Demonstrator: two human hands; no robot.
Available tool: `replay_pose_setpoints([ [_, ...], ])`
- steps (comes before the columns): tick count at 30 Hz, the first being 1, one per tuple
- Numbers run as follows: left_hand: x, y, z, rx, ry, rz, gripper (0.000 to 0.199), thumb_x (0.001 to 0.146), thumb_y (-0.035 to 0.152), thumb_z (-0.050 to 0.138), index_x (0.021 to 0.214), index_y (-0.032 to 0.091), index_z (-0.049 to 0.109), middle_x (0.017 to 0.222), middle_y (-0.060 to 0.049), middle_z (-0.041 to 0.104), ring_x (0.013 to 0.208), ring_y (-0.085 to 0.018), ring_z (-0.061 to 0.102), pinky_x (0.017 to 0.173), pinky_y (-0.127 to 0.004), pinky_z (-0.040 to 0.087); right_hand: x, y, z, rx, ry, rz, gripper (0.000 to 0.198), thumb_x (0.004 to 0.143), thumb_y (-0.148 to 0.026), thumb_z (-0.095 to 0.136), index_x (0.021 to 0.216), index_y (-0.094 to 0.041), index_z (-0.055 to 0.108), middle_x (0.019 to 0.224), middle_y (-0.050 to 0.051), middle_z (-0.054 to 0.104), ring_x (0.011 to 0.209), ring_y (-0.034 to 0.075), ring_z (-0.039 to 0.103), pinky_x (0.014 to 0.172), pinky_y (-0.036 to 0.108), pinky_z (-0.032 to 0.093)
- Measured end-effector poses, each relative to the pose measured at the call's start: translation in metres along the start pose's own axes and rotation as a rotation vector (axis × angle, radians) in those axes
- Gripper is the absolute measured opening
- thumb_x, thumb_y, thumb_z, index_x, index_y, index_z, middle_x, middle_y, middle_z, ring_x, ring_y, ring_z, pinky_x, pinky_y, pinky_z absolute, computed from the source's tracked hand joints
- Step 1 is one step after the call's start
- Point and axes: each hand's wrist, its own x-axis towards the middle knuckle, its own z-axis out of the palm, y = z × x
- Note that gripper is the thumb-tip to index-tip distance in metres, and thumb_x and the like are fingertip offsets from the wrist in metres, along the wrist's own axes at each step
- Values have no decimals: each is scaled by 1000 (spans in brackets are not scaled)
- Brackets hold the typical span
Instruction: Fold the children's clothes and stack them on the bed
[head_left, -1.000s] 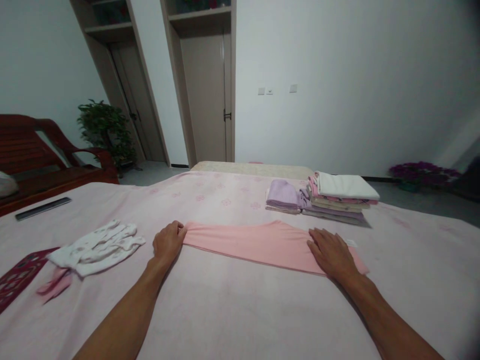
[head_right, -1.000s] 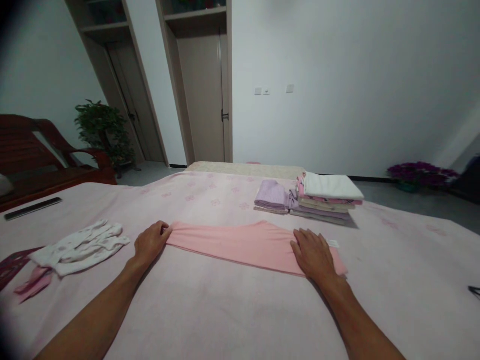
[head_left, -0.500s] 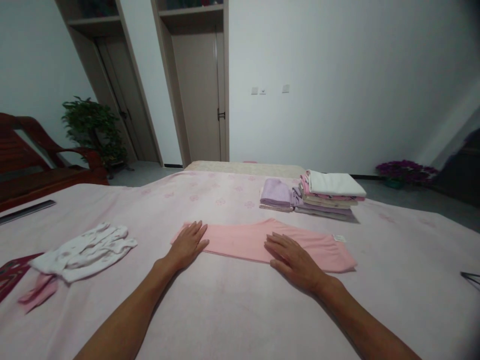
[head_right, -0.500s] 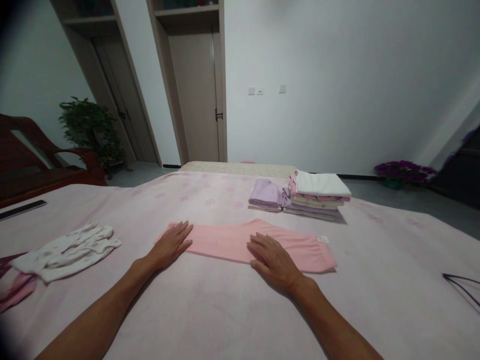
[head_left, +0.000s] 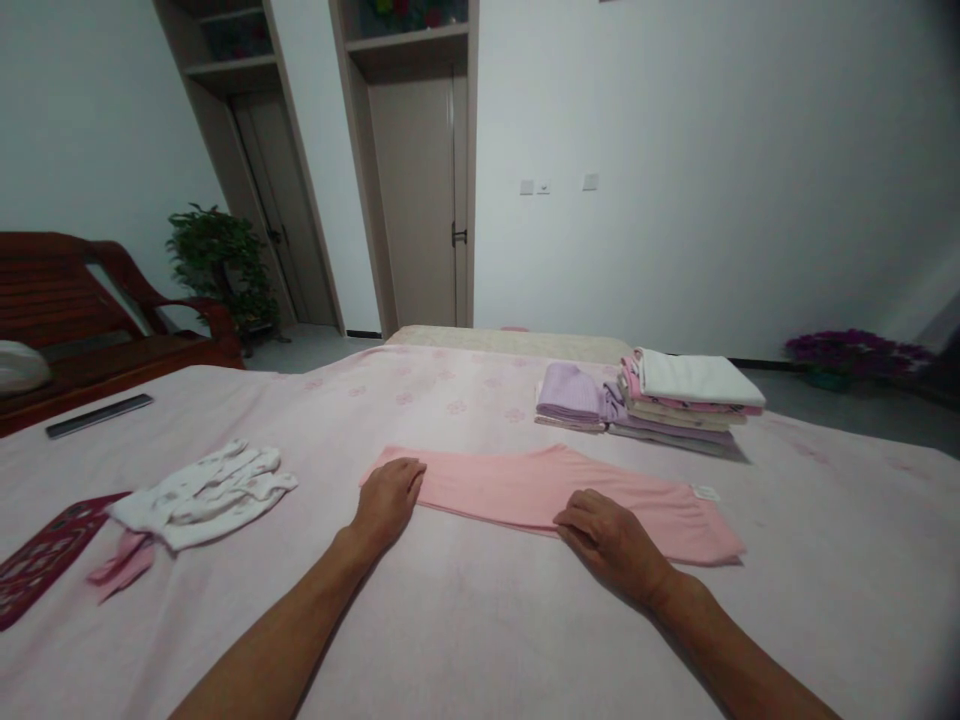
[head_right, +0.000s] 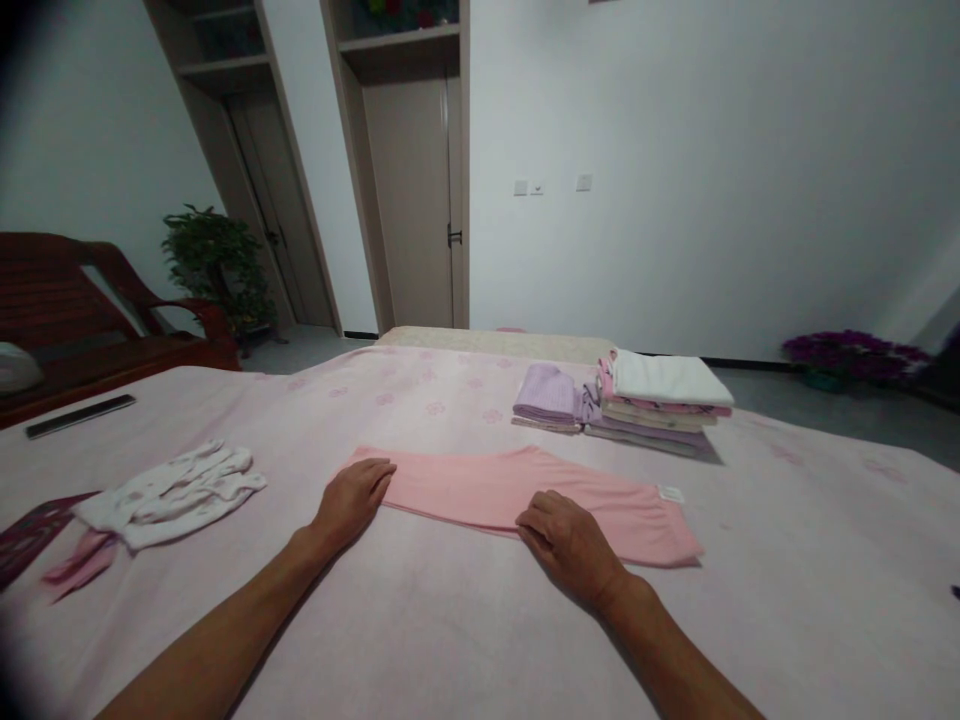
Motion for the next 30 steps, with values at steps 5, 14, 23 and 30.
replay_pose_setpoints([
  [5,5,-17,-14,212,80,-239,32,98,33,42,114,20,66,115,-12,69,106,-28,63,91,-39,45,-2,3,1,-59,2,-25,25,100,-24,47,86,-21,68,80,5,62,78,19,56,73,31,42],
  [14,10,-43,-17,196,28,-385,31,96,42,43,97,20,65,103,-11,70,94,-26,66,78,-34,44,-1,1,2,-68,10,-30,24,100,-25,47,86,-20,66,78,4,60,77,18,54,70,30,39],
  [23,14,-40,-24,153,26,-473,40,99,51,34,108,23,61,93,-8,76,86,-27,70,69,-32,43,-2,-1,1,-32,15,-44,24,101,-25,46,87,-19,65,78,4,59,75,17,52,68,29,36],
  [30,14,-50,-12,85,11,-460,38,99,47,34,119,24,57,112,-11,75,99,-30,70,73,-35,46,-7,5,-12,-38,-81,16,15,91,-14,52,89,-21,64,86,4,62,81,18,54,74,30,38],
])
